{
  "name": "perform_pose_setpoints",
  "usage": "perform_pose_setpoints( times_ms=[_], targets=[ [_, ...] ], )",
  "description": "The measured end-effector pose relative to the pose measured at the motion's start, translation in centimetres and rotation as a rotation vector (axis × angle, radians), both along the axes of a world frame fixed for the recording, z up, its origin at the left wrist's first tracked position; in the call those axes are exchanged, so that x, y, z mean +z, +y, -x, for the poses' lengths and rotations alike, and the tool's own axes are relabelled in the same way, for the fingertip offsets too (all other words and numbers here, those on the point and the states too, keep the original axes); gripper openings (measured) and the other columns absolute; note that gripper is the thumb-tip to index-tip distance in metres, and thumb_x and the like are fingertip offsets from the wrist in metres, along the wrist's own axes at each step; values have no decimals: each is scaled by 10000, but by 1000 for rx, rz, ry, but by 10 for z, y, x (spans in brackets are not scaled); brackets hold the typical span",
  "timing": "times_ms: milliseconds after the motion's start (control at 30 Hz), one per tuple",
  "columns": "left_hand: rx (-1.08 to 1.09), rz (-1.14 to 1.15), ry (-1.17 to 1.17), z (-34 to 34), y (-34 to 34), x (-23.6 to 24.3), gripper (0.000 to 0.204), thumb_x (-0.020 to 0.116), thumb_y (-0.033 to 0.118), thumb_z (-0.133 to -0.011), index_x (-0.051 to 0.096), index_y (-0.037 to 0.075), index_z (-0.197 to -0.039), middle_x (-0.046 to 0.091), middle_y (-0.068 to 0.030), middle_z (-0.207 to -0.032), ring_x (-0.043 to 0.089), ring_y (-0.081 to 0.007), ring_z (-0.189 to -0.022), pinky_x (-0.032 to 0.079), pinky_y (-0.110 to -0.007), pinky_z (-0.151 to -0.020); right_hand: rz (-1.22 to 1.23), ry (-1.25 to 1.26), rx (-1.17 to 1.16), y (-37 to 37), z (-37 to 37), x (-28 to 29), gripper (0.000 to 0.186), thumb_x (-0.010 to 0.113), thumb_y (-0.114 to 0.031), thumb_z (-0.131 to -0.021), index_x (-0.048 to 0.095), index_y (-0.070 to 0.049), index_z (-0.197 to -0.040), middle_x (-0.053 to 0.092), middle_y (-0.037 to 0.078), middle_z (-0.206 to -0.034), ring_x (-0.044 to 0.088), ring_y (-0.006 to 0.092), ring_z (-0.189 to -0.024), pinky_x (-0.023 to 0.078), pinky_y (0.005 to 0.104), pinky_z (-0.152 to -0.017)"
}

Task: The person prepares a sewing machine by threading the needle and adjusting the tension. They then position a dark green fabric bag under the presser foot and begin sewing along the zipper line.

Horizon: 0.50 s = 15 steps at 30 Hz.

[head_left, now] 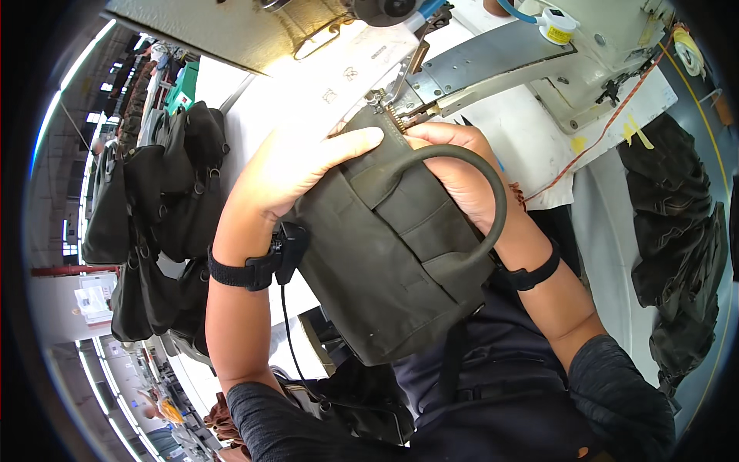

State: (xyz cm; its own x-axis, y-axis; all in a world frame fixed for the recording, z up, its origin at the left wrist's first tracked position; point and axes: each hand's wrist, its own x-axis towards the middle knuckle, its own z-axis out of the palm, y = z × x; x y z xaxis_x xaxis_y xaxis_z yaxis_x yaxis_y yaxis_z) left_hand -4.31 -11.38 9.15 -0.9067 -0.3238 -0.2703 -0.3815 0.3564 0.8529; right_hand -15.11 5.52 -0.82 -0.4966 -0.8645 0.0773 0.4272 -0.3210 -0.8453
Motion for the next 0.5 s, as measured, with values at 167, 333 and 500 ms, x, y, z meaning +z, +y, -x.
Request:
perform_pose_setpoints(
  times_ms=[167,333,500],
  targets=[
    [-3,27,73,3,0,-4,293,703,187,-920,644,1,-1139,685,-21,-1057,597,-72,-938,480,-241,-857,7,70,-62,0,-2,-1,118,678,-60,-918,719,38,-968,658,-16,-839,554,28,-772,465,202,-676],
    [-46,121,133,7,-1,-4,210,724,195,-905,646,35,-1016,639,35,-938,547,-44,-849,458,-225,-786,-11,67,-62,0,-1,-1,130,679,-63,-917,717,37,-992,661,-12,-858,559,29,-789,465,198,-694],
    [-33,41,133,6,6,-2,197,745,192,-888,643,50,-978,608,53,-901,524,-36,-825,443,-217,-767,10,27,-82,-2,-4,0,156,666,-75,-932,712,47,-1019,667,-5,-878,560,34,-794,470,199,-705]
  ],
)
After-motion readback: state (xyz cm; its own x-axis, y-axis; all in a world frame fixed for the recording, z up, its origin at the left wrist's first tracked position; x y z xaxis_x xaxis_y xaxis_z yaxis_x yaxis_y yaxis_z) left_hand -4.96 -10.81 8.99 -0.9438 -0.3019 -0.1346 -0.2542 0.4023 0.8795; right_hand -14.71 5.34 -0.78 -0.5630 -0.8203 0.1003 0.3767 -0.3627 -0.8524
